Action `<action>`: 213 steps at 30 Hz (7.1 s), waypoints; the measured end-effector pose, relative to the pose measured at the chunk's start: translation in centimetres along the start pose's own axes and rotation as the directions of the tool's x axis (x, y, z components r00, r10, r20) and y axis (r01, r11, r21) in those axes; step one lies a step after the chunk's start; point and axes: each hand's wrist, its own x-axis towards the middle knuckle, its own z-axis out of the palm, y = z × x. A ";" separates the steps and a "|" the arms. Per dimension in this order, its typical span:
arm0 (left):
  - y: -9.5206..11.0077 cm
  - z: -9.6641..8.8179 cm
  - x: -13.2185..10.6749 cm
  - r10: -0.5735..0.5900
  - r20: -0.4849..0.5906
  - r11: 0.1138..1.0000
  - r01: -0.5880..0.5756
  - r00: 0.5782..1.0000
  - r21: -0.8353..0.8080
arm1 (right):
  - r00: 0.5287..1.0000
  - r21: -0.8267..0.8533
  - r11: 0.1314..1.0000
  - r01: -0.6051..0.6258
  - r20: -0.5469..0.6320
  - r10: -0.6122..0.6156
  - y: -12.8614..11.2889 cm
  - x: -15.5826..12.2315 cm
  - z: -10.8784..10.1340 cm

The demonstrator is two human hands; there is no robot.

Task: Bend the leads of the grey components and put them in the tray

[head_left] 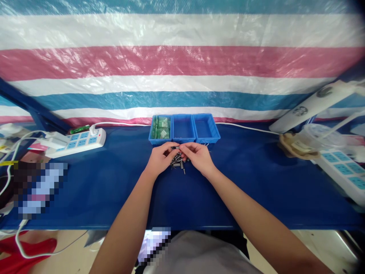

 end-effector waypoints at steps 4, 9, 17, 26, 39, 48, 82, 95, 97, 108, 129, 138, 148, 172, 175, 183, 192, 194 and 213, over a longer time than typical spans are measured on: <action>-0.1 0.0 0.0 -0.036 0.030 0.999 0.036 0.999 0.025 | 0.996 -0.069 0.994 0.084 -0.016 -0.085 0.5 0.0 0.0; 0.0 -0.2 0.0 -0.058 0.032 0.997 0.056 0.998 0.055 | 0.991 -0.088 0.987 0.133 0.047 -0.129 0.9 -0.4 0.0; 0.1 -0.4 0.0 -0.005 -0.007 1.000 0.005 1.000 0.027 | 0.981 -0.027 0.990 0.141 0.138 -0.136 1.3 -0.2 0.2; 0.5 0.1 0.0 0.027 -0.004 1.000 -0.027 1.000 0.011 | 0.998 0.190 0.980 -0.055 0.024 0.051 0.5 0.2 -0.1; 0.4 -0.3 0.0 -0.033 0.016 0.998 0.032 0.999 0.052 | 0.997 0.105 0.994 -0.003 0.071 -0.004 0.2 0.0 0.2; 0.2 0.0 0.0 0.007 0.005 0.999 -0.007 1.000 -0.036 | 0.998 0.104 0.993 -0.049 0.033 0.046 0.2 0.0 -0.1; -0.3 0.0 0.0 -0.033 -0.018 0.999 0.032 0.999 -0.025 | 0.986 0.000 0.988 0.154 0.059 -0.154 0.4 -0.1 0.1; -0.2 -0.2 0.2 -0.068 -0.068 0.989 0.077 0.995 0.128 | 0.935 -0.435 0.849 0.300 -0.043 -0.353 -2.5 2.8 -1.5; -0.4 -0.2 0.2 -0.070 -0.085 0.986 0.082 0.994 0.147 | 0.905 -0.610 0.721 0.328 -0.015 -0.425 -3.6 4.1 -2.1; -0.6 -0.3 0.2 -0.065 -0.109 0.976 0.085 0.992 0.199 | 0.960 -0.848 0.449 0.281 0.244 -0.140 -4.4 8.9 -2.4; -0.7 -0.5 0.4 -0.071 -0.106 0.972 0.092 0.992 0.215 | 0.970 -0.896 0.389 0.214 0.243 0.026 -6.2 7.0 -1.3; -0.5 -0.6 0.4 -0.104 -0.089 0.966 0.122 0.991 0.229 | 0.943 -0.690 0.643 0.332 0.258 -0.210 -5.4 2.1 -2.0; -0.6 -0.4 0.3 -0.127 -0.092 0.961 0.145 0.988 0.235 | 0.960 -0.732 0.623 0.274 0.242 -0.138 -1.9 0.8 -4.4; 0.0 -0.3 0.3 -0.134 -0.046 0.958 0.141 0.990 0.251 | 0.947 -0.762 0.562 0.321 0.260 -0.189 -1.7 0.9 -3.9; -0.1 -0.2 0.2 -0.123 -0.036 0.972 0.128 0.992 0.195 | 0.931 -0.712 0.602 0.362 0.237 -0.279 -1.9 0.7 -3.3; 0.0 0.1 0.0 -0.095 0.081 0.991 0.087 0.992 0.104 | 0.964 -0.306 0.914 0.267 0.093 -0.250 -1.7 0.2 -1.5; 0.0 0.0 0.1 -0.103 0.012 0.986 0.101 0.995 0.130 | 0.997 -0.174 0.982 0.080 0.009 -0.080 -0.6 0.5 -0.6; -0.1 0.0 0.0 -0.096 0.015 0.986 0.093 0.995 0.136 | 0.997 -0.188 0.979 0.074 0.015 -0.072 -0.5 0.4 -0.5; 0.2 -0.1 0.0 -0.076 0.047 0.990 0.069 0.996 0.127 | 0.998 -0.189 0.981 0.033 -0.050 -0.043 -0.3 0.7 -0.6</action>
